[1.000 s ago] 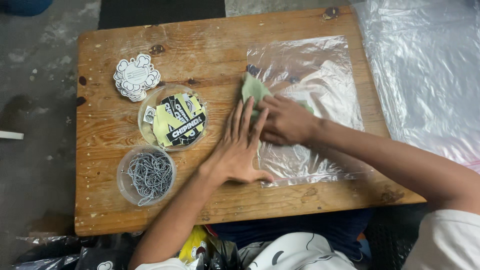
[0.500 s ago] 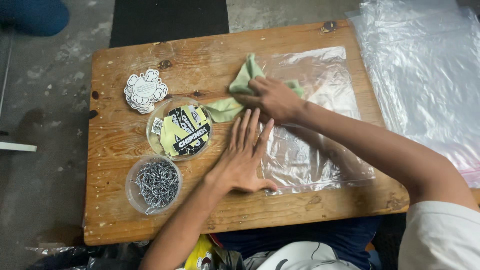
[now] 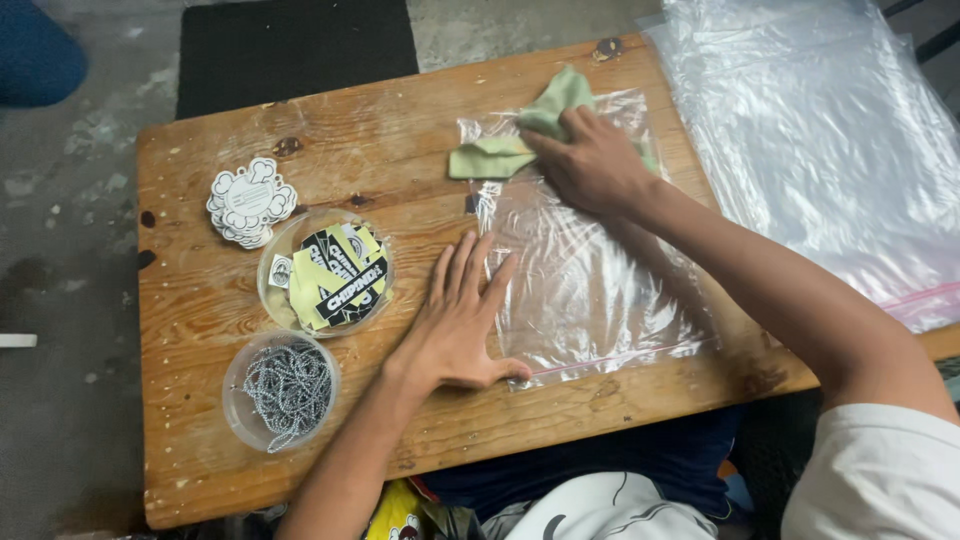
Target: The person wipes a black sling bag with a cloth, attaches a decorative keychain to the zipper, and then places the bag into a clear plastic bag. They also wipe the plastic bag with the cloth before sealing it around the bag.
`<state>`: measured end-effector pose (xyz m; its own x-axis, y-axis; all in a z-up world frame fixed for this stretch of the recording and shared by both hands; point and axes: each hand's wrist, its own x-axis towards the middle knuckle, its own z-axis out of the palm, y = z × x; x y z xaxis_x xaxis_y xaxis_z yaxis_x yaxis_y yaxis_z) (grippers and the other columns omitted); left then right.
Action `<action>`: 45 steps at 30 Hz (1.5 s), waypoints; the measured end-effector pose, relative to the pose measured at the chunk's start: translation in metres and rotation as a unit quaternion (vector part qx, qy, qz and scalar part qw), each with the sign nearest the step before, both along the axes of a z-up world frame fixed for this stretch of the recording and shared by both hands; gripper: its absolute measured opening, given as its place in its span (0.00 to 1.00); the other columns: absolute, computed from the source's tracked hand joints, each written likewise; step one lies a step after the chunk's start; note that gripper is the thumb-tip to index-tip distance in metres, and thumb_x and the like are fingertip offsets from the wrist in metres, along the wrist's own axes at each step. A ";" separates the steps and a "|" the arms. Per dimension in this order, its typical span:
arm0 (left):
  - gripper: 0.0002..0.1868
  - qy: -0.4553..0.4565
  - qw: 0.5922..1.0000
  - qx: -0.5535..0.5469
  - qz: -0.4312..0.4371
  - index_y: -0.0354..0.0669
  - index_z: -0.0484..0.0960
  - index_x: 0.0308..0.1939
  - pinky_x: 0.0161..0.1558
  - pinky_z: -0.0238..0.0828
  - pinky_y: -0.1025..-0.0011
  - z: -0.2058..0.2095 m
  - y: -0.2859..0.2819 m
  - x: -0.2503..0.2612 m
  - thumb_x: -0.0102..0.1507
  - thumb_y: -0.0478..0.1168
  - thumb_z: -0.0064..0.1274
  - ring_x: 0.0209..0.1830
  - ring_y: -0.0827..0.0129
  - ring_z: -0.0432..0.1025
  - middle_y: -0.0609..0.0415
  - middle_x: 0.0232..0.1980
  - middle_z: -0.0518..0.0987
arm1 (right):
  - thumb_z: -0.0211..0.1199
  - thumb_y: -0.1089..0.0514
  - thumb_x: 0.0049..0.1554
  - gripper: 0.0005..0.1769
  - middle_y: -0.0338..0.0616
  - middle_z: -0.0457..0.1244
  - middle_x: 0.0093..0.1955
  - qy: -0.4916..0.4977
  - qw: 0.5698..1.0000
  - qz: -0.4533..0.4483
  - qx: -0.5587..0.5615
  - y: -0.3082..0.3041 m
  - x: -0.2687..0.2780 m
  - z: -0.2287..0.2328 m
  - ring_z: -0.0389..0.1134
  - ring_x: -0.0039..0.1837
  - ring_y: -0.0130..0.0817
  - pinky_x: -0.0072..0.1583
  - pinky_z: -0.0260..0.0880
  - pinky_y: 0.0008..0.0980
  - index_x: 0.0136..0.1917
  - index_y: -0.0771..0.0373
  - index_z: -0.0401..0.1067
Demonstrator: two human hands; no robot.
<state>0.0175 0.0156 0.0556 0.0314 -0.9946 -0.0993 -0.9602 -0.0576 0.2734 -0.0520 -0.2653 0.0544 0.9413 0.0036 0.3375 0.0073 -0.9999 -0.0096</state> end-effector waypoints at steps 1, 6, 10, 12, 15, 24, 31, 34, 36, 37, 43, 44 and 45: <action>0.77 0.001 1.000 -0.001 -0.004 0.41 0.37 0.79 0.74 0.18 0.42 -0.002 0.000 0.000 0.47 0.85 0.59 0.80 0.38 0.23 0.29 0.80 0.28 | 0.49 0.51 0.69 0.21 0.50 0.67 0.64 0.001 1.000 -0.004 -0.001 -0.013 -0.007 0.001 0.61 0.46 0.39 0.42 0.65 0.37 0.71 0.57 0.69; 0.77 -0.004 1.000 -0.017 -0.002 0.43 0.38 0.80 0.74 0.20 0.42 -0.004 0.001 0.000 0.46 0.84 0.61 0.80 0.38 0.25 0.30 0.80 0.32 | 0.46 0.47 0.69 0.26 0.67 0.62 0.56 0.085 0.965 -0.229 -0.099 -0.084 -0.027 -0.017 0.63 0.55 0.58 0.48 0.71 0.54 0.76 0.57 0.63; 0.76 -0.002 1.000 -0.027 0.003 0.43 0.42 0.79 0.75 0.24 0.43 0.000 0.002 0.001 0.45 0.83 0.62 0.80 0.38 0.29 0.29 0.80 0.36 | 0.45 0.48 0.70 0.25 0.63 0.61 0.53 0.103 0.961 -0.243 -0.080 -0.057 -0.035 -0.011 0.64 0.50 0.54 0.48 0.70 0.52 0.74 0.62 0.62; 0.71 0.005 1.000 0.023 0.012 0.46 0.40 0.80 0.74 0.21 0.41 0.002 0.001 0.002 0.49 0.85 0.53 0.80 0.40 0.24 0.30 0.80 0.29 | 0.46 0.48 0.69 0.22 0.55 0.63 0.53 0.060 0.983 -0.165 -0.059 -0.027 -0.049 -0.012 0.60 0.43 0.39 0.43 0.66 0.37 0.71 0.57 0.65; 0.63 0.050 0.997 -0.049 0.038 0.43 0.57 0.74 0.75 0.37 0.42 0.007 0.004 0.001 0.49 0.83 0.48 0.80 0.37 0.40 0.32 0.77 0.47 | 0.56 0.53 0.59 0.24 0.54 0.57 0.46 -0.005 0.995 -0.096 0.019 0.040 -0.092 -0.002 0.63 0.46 0.56 0.46 0.63 0.46 0.68 0.53 0.70; 0.44 0.066 0.993 -0.074 0.058 0.51 0.63 0.71 0.73 0.43 0.44 -0.006 -0.001 0.006 0.63 0.76 0.33 0.78 0.42 0.46 0.40 0.73 0.54 | 0.54 0.56 0.57 0.27 0.52 0.60 0.48 0.133 0.987 0.062 0.071 0.087 -0.167 0.017 0.62 0.50 0.48 0.47 0.66 0.37 0.70 0.55 0.69; 0.58 0.033 0.995 -0.080 0.055 0.50 0.60 0.72 0.74 0.43 0.45 -0.007 0.000 0.004 0.50 0.81 0.50 0.78 0.42 0.45 0.39 0.74 0.52 | 0.58 0.53 0.57 0.30 0.57 0.58 0.55 0.043 0.992 -0.108 -0.047 -0.027 -0.109 -0.011 0.63 0.53 0.54 0.48 0.65 0.45 0.73 0.55 0.67; 0.56 0.050 0.992 -0.098 0.057 0.50 0.60 0.72 0.72 0.45 0.44 -0.009 -0.002 0.006 0.51 0.81 0.49 0.76 0.42 0.48 0.40 0.72 0.55 | 0.61 0.49 0.57 0.34 0.51 0.56 0.53 0.069 0.978 -0.173 -0.097 -0.043 -0.087 -0.027 0.63 0.50 0.50 0.45 0.64 0.42 0.76 0.49 0.62; 0.44 0.120 0.983 -0.106 0.089 0.48 0.57 0.73 0.71 0.47 0.46 -0.020 -0.006 0.010 0.65 0.73 0.32 0.75 0.46 0.51 0.43 0.70 0.57 | 0.66 0.47 0.51 0.39 0.53 0.56 0.51 0.043 0.991 -0.122 -0.039 -0.012 -0.072 -0.019 0.64 0.47 0.53 0.42 0.68 0.45 0.74 0.50 0.62; 0.44 0.121 0.982 -0.107 0.094 0.48 0.57 0.73 0.71 0.47 0.46 -0.017 -0.005 0.012 0.65 0.73 0.32 0.75 0.46 0.51 0.43 0.70 0.57 | 0.66 0.47 0.51 0.39 0.53 0.56 0.51 0.044 0.991 -0.116 -0.040 0.013 -0.072 -0.013 0.64 0.47 0.53 0.42 0.68 0.45 0.74 0.50 0.62; 0.50 0.217 0.960 -0.141 0.111 0.39 0.45 0.78 0.68 0.47 0.48 -0.010 -0.005 0.016 0.66 0.73 0.11 0.72 0.45 0.54 0.38 0.69 0.60 | 0.60 0.53 0.54 0.26 0.54 0.56 0.47 0.029 0.983 0.165 0.070 0.137 -0.095 -0.014 0.63 0.44 0.52 0.42 0.68 0.46 0.66 0.56 0.68; 0.55 0.223 0.960 -0.134 0.104 0.38 0.43 0.79 0.67 0.47 0.49 -0.005 -0.005 0.015 0.62 0.77 0.10 0.72 0.44 0.53 0.36 0.70 0.60 | 0.52 0.54 0.59 0.20 0.51 0.56 0.46 0.024 0.965 0.245 0.087 0.146 -0.098 -0.008 0.62 0.44 0.49 0.43 0.66 0.43 0.63 0.59 0.68; 0.60 0.231 0.960 -0.127 0.096 0.37 0.41 0.80 0.66 0.46 0.49 -0.001 -0.004 0.013 0.59 0.80 0.09 0.72 0.43 0.53 0.34 0.72 0.60 | 0.45 0.56 0.65 0.16 0.48 0.55 0.44 0.020 0.941 0.323 0.104 0.156 -0.103 -0.002 0.61 0.44 0.46 0.44 0.64 0.39 0.60 0.61 0.69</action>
